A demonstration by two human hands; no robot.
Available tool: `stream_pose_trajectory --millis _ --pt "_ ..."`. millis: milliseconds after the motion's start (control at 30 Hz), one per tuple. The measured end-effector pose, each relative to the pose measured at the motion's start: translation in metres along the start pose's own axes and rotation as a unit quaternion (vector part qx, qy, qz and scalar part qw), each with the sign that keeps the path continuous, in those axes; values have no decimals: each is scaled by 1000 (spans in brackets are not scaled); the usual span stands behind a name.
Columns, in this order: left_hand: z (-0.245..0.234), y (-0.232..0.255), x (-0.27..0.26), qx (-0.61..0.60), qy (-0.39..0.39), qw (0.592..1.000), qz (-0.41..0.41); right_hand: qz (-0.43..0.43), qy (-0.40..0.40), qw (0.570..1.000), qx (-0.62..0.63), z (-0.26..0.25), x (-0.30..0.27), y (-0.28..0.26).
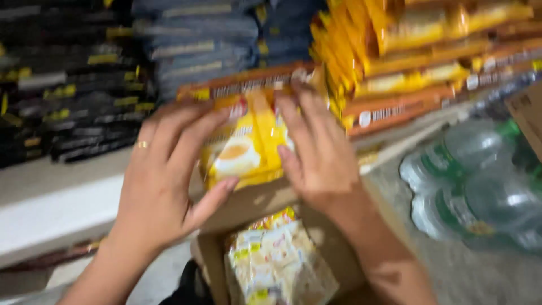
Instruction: Organizing and stocking coffee sachets from a cardboard box onto grocery store shelves.
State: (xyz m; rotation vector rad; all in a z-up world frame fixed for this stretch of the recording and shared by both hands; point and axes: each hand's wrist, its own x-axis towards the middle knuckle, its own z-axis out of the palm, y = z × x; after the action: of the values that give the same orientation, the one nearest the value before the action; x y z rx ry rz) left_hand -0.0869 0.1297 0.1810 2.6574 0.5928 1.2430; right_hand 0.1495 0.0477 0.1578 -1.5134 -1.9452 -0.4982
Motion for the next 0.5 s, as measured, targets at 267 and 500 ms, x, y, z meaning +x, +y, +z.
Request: stream_pose_trajectory --millis 267,500 --pt "18 -6 12 9 0 995 -97 62 -53 997 -15 4 31 -8" --pt "21 -3 8 -8 0 993 -121 89 -72 993 -37 -1 32 -13"
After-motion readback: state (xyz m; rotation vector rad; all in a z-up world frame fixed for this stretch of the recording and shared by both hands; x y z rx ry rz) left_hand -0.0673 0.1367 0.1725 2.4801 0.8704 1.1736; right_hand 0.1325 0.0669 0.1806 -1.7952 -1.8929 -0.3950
